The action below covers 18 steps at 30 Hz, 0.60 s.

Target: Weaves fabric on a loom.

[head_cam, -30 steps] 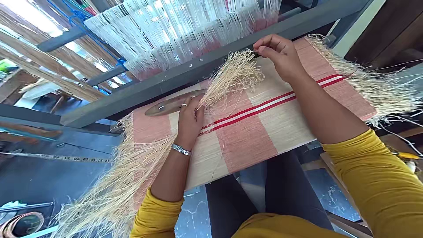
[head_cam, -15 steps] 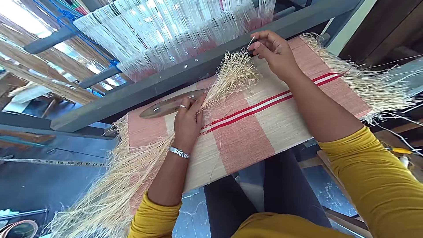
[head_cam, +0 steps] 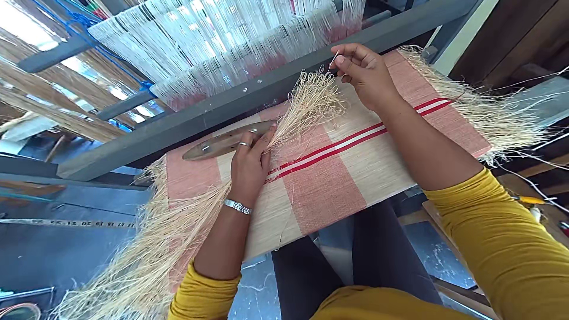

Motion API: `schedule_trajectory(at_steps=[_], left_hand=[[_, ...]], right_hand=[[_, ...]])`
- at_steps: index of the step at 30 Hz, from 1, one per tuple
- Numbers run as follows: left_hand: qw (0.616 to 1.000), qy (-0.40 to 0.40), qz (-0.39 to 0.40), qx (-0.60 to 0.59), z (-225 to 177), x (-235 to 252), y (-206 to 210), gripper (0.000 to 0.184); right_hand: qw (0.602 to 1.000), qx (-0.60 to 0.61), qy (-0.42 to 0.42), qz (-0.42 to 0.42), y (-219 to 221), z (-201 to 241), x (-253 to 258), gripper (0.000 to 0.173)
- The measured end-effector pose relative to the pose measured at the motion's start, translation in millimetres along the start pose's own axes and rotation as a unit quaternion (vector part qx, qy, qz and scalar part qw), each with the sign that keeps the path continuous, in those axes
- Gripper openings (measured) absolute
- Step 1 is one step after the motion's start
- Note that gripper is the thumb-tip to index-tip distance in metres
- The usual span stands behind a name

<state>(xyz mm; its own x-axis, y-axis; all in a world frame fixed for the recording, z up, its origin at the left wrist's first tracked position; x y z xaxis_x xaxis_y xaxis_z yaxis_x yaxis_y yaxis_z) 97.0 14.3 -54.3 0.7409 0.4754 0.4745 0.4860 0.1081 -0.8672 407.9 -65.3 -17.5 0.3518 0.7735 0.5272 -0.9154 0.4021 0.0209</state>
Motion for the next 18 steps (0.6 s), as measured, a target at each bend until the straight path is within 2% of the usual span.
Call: schedule_trajectory(at_steps=[3, 9, 18], left_hand=[[1.000, 0.002, -0.001, -0.004, -0.9, 0.2, -1.2, 0.045], [1.000, 0.000, 0.003, -0.005, 1.4, 0.0, 0.4, 0.046], [0.999, -0.026, 0.029, 0.015, 1.0, -0.1, 2.2, 0.048]], right_hand=[[1.000, 0.023, 0.001, -0.004, 0.1, -2.1, -0.1, 0.019], [0.994, 0.105, 0.013, -0.024, -6.0, -2.8, 0.3, 0.013], [0.979, 0.165, 0.061, -0.103, -35.9, -6.1, 1.7, 0.015]])
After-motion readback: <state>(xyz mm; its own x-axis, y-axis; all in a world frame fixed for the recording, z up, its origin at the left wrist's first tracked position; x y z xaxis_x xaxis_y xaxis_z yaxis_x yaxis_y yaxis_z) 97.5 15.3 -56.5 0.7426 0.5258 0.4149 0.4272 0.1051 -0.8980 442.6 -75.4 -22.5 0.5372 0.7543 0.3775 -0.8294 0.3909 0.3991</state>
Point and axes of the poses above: each hand's wrist, its own x-axis towards the middle knuckle, its own y-axis out of the palm, z = x × y, the point moved 7 cm from there along x, towards the middle knuckle, and after that the axes turned 5 degrees about z, right-handed, at the moved point
